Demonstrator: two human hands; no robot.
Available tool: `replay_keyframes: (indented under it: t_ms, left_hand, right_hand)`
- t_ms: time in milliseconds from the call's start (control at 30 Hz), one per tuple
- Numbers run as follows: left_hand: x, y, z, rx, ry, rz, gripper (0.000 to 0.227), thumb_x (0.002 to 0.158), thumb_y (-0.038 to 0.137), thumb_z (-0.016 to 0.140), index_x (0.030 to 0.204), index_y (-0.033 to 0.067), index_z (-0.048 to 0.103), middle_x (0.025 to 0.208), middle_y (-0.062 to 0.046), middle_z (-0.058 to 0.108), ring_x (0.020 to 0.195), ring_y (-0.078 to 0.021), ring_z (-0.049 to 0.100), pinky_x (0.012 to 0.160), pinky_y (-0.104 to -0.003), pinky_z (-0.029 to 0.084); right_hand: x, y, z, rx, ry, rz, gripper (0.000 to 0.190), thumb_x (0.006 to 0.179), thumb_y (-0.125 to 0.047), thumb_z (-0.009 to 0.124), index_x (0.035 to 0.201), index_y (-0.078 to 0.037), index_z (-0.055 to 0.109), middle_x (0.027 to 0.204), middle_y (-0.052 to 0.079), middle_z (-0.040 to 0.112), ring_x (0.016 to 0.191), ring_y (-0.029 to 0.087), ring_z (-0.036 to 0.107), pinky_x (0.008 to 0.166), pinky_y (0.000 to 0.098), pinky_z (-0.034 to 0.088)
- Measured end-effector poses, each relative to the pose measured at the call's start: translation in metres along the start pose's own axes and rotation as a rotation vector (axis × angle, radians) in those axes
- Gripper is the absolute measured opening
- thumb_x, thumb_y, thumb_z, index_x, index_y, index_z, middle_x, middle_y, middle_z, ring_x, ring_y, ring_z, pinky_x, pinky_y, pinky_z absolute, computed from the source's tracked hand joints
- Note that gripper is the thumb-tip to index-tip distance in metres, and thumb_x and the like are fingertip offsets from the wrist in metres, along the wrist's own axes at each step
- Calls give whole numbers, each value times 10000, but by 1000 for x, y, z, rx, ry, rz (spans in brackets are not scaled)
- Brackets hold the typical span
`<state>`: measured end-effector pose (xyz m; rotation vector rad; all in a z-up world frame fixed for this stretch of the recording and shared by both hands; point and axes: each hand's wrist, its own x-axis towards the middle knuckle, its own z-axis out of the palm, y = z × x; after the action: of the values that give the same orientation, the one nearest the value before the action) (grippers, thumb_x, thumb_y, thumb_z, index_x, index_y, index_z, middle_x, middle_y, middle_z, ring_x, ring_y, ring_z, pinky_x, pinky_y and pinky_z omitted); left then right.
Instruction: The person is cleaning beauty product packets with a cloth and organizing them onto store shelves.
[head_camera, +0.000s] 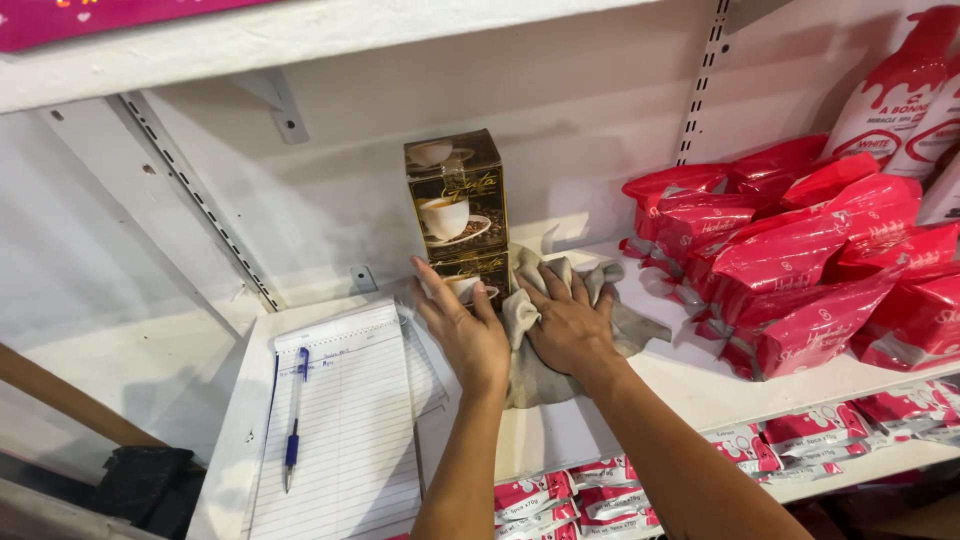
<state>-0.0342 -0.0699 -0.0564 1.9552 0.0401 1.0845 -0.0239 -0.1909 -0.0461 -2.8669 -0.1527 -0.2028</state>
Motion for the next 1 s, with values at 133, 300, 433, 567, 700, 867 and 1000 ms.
replay_keyframes:
  t_ms: [133, 300, 433, 567, 700, 867, 1000]
  left_hand:
    - [3, 13, -1, -11, -23, -205, 847, 992, 210, 620, 1643, 205, 78, 1541, -246, 382, 1390, -423, 430, 1096, -506, 419]
    - [4, 15, 1, 27, -35, -248, 824, 1004, 250, 607, 1643, 227, 86, 1504, -221, 470, 1303, -420, 521, 1061, -503, 449]
    - [2, 2, 8, 70, -18, -206, 860, 1008, 262, 623, 1647, 209, 49, 1571, -283, 367, 1375, -458, 441, 1106, -520, 400]
    - [-9, -11, 10, 99, 16, -39, 967, 975, 263, 675, 1637, 82, -6, 1628, -336, 210, 1512, -507, 223, 1210, -564, 256]
    - [-24, 8, -3, 71, 66, 27, 1002, 972, 252, 688, 1634, 15, -26, 1637, -382, 43, 1537, -548, 97, 1246, -595, 201]
    - [-67, 35, -32, 364, -230, 53, 859, 906, 277, 645, 1587, 51, 171, 1655, -315, 76, 1490, -538, 106, 1161, -616, 212]
    - [-117, 19, -39, 511, -482, 38, 611, 1037, 330, 493, 1568, 76, 327, 1629, -146, 294, 1550, -400, 189, 1200, -600, 223]
  right_hand:
    - [3, -11, -11, -60, -138, 90, 703, 963, -461, 470, 1592, -481, 157, 1713, -44, 116, 1562, 360, 70, 1118, 806, 32]
    - [2, -7, -5, -11, -110, 117, 738, 969, -478, 462, 1619, -452, 112, 1707, -48, 124, 1567, 357, 84, 1152, 778, 42]
    - [-3, 4, 8, 5, -60, 88, 760, 960, -461, 498, 1626, -303, 168, 1721, 33, 94, 1560, 349, 113, 1225, 623, 83]
    - [-35, 9, 5, 1, -32, 34, 781, 977, -467, 508, 1630, -185, 188, 1706, 96, 131, 1567, 346, 140, 1259, 570, 100]
    - [-71, 11, -6, -32, -67, 24, 830, 927, -422, 555, 1622, -184, 169, 1695, 88, 113, 1560, 339, 112, 1227, 572, 98]
    - [-124, 25, -12, 72, 36, -67, 803, 847, -252, 617, 1580, -166, 302, 1678, 117, 204, 1504, 382, 227, 1217, 550, 152]
    - [-166, 37, -14, 123, 135, -121, 816, 787, -173, 632, 1556, -136, 362, 1646, 123, 274, 1495, 374, 278, 1207, 565, 176]
